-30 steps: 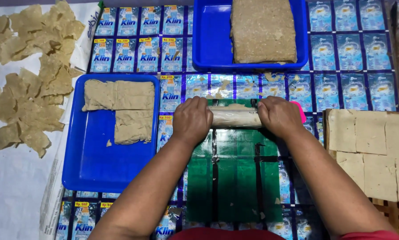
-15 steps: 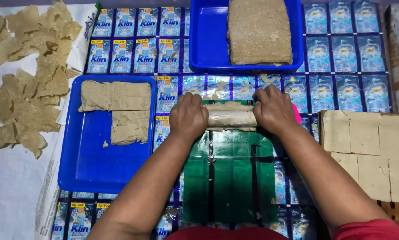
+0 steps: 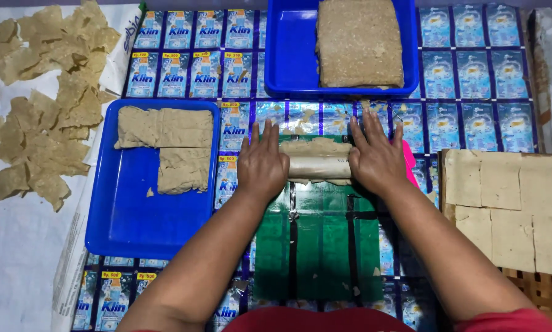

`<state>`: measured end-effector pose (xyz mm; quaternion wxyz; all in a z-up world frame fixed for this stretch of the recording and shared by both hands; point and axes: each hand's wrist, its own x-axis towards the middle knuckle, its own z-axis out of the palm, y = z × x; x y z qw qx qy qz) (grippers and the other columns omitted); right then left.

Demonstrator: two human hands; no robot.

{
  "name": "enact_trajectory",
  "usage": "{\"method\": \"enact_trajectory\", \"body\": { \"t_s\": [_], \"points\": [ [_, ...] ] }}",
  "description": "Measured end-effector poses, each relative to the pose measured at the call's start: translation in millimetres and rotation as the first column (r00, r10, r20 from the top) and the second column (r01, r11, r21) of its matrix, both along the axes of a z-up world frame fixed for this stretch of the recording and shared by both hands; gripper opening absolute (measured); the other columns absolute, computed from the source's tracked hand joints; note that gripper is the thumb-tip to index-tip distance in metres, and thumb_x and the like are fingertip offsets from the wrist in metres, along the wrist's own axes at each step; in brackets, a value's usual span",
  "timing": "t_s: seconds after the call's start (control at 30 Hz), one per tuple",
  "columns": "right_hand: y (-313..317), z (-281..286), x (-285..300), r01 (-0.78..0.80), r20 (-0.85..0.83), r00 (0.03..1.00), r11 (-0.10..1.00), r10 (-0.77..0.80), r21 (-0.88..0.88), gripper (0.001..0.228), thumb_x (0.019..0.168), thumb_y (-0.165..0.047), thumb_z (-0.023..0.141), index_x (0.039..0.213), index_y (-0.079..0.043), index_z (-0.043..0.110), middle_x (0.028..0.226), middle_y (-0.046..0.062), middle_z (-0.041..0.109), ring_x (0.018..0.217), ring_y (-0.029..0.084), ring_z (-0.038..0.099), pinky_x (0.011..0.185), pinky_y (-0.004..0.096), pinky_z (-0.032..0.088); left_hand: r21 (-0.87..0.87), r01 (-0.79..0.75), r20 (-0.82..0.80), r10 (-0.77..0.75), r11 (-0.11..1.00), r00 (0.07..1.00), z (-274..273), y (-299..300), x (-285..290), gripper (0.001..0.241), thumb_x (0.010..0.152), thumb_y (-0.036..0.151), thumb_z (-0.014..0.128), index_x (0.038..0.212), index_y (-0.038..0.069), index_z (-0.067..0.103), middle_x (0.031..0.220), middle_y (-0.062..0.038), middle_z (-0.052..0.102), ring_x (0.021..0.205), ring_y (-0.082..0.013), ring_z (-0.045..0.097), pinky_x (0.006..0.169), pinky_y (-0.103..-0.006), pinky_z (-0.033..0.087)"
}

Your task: Rolling out dough with a wooden pin and cutting it into square shapes using a plastic tool.

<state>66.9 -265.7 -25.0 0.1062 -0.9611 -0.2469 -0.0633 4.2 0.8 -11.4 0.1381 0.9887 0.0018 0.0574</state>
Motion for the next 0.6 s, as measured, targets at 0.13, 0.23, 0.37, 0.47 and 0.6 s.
{"method": "enact_trajectory", "body": {
  "t_s": [0.13, 0.23, 0.37, 0.47, 0.6],
  "points": [
    [7.6, 8.2, 27.8, 0.006, -0.072, 0.997, 1.0, -0.004, 0.029, 0.072, 0.091, -0.026, 0.045, 0.161, -0.012, 0.036, 0.169, 0.02, 0.015, 0.155, 0.034, 0.012, 0.115, 0.071, 0.001, 0.051, -0.036, -0.019, 0.037, 0.998, 0.999, 9.5, 1.0, 34.7, 0.075, 0.087, 0.021, 0.05, 0.158, 0.005, 0.031, 0.166, -0.018, 0.024, 0.154, -0.0361, 0.02, 0.122, -0.0586, 0.011],
    [6.6, 5.7, 21.2, 0.067, -0.091, 0.994, 0.998, -0.064, 0.022, 0.073, 0.092, -0.028, 0.045, 0.162, -0.01, 0.033, 0.171, 0.019, 0.011, 0.157, 0.033, 0.008, 0.117, 0.07, 0.0, 0.063, -0.033, 0.019, 0.032, 0.997, 0.999, 15.9, -2.0, 27.5, 0.077, 0.088, 0.02, 0.049, 0.16, 0.005, 0.028, 0.168, -0.016, 0.02, 0.156, -0.0336, 0.015, 0.122, -0.0592, 0.005],
    [1.2, -2.1, -15.1, 0.051, -0.033, 0.998, 0.999, -0.051, -0.004, 0.069, 0.096, -0.034, 0.047, 0.159, -0.007, 0.037, 0.17, 0.021, 0.015, 0.158, 0.032, 0.013, 0.12, 0.068, 0.002, 0.069, 0.002, 0.052, -0.006, 0.998, 0.999, 3.2, -2.9, -13.9, 0.071, 0.093, 0.024, 0.049, 0.159, 0.004, 0.032, 0.167, -0.018, 0.025, 0.156, -0.0343, 0.019, 0.124, -0.0588, 0.009],
    [-2.0, 0.9, -38.0, 0.067, 0.04, 0.997, 0.997, -0.066, -0.027, 0.063, 0.105, -0.038, 0.047, 0.157, -0.004, 0.04, 0.172, 0.021, 0.022, 0.161, 0.032, 0.019, 0.126, 0.066, 0.007, 0.08, 0.042, 0.067, -0.047, 0.996, 0.997, 0.4, -3.8, -34.7, 0.061, 0.099, 0.028, 0.047, 0.155, 0.003, 0.039, 0.166, -0.019, 0.028, 0.154, -0.0363, 0.025, 0.123, -0.0557, 0.015],
    [-7.1, 4.2, -71.7, 0.019, 0.043, 0.999, 0.999, -0.021, 0.035, 0.068, 0.103, -0.039, 0.051, 0.155, 0.004, 0.04, 0.168, 0.026, 0.026, 0.157, 0.037, 0.024, 0.123, 0.062, 0.016, 0.006, 0.055, 0.124, -0.056, 0.998, 0.991, -12.4, -9.9, -71.7, 0.047, 0.104, 0.028, 0.051, 0.146, 0.007, 0.05, 0.16, -0.015, 0.042, 0.148, -0.0328, 0.037, 0.126, -0.0524, 0.021]
  ]
}}
